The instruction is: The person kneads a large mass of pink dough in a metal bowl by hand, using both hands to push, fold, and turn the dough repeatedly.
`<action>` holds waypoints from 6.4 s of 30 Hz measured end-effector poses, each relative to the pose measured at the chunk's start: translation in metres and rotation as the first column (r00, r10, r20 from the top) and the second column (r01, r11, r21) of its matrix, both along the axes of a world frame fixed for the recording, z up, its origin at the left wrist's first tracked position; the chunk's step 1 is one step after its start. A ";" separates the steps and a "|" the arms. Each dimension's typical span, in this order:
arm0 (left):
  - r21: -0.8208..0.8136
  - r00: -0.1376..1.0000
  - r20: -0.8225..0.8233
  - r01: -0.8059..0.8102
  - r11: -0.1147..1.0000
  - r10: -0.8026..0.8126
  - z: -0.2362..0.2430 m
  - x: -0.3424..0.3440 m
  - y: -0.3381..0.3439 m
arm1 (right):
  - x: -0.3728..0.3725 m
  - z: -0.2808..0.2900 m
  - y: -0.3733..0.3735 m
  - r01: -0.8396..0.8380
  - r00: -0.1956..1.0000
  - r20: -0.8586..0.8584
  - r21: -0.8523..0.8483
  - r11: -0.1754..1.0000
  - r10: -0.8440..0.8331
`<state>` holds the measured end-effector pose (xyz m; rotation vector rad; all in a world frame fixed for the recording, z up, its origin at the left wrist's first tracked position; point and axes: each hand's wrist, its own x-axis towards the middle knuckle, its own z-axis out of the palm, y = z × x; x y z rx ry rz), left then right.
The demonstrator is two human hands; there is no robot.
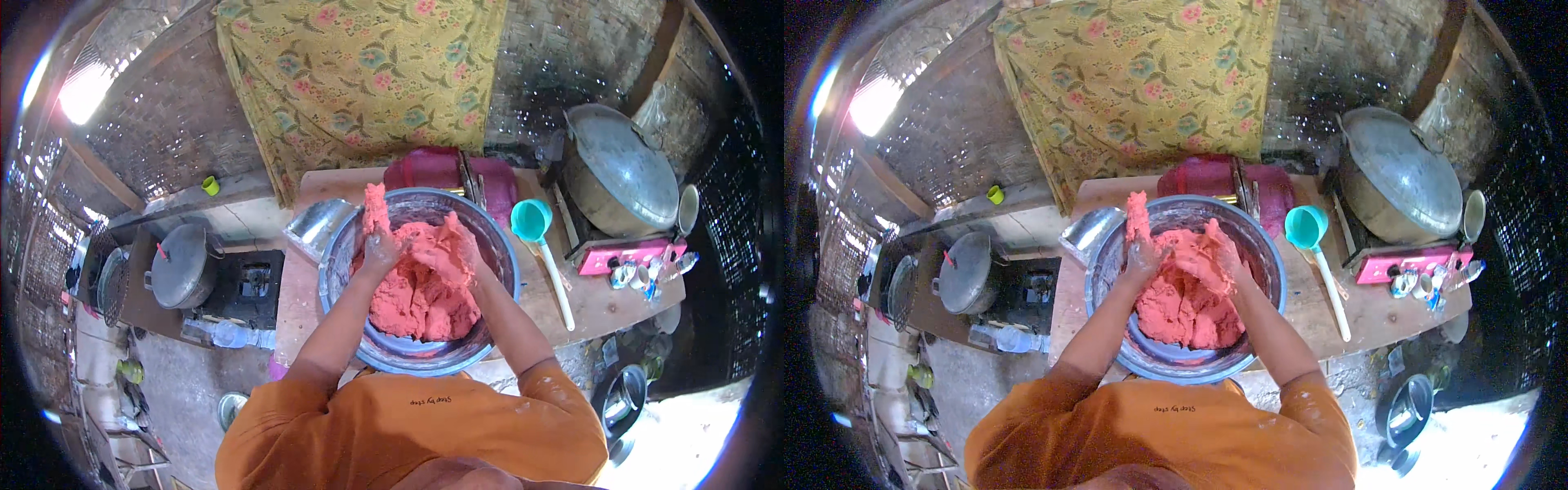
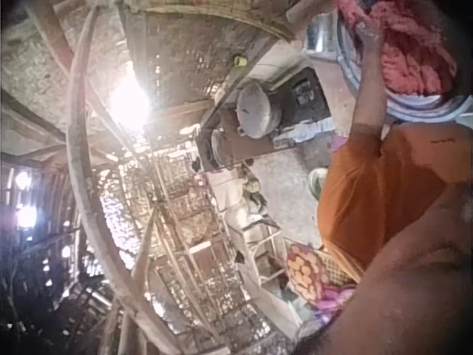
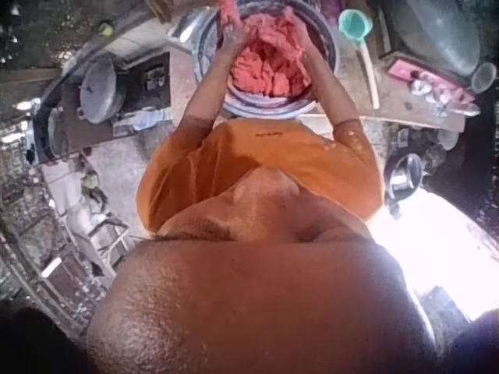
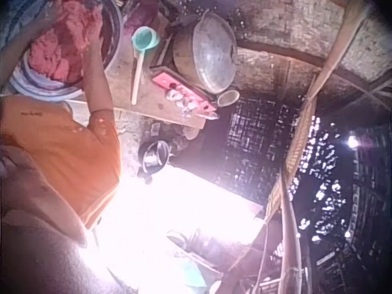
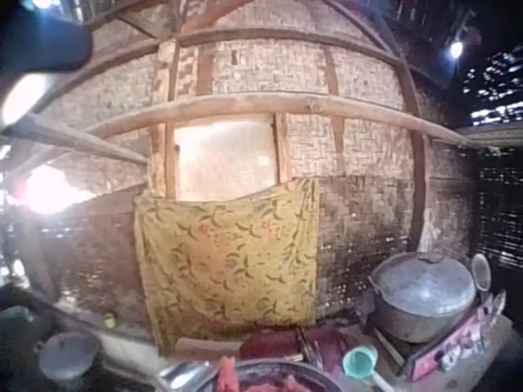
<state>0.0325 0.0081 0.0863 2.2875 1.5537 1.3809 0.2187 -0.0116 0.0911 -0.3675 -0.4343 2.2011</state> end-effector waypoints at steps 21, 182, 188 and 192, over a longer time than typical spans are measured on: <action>-0.678 0.863 -0.254 0.162 0.717 -0.436 -0.013 -0.001 0.001 | 0.002 -0.029 0.007 0.047 0.957 0.285 0.040 0.998 -0.057; -0.171 0.995 -0.050 0.081 0.982 -0.091 -0.074 -0.004 0.008 | 0.023 0.002 0.012 0.315 0.949 -0.021 0.120 0.941 -0.315; -0.241 0.963 0.037 0.266 0.933 -0.266 -0.038 0.016 -0.007 | 0.031 -0.001 0.012 0.263 0.964 -0.076 0.148 0.953 -0.254; -0.225 0.991 -0.128 -0.058 0.973 0.030 -0.060 0.011 -0.003 | 0.034 -0.002 0.014 0.226 0.961 -0.177 0.064 0.972 -0.212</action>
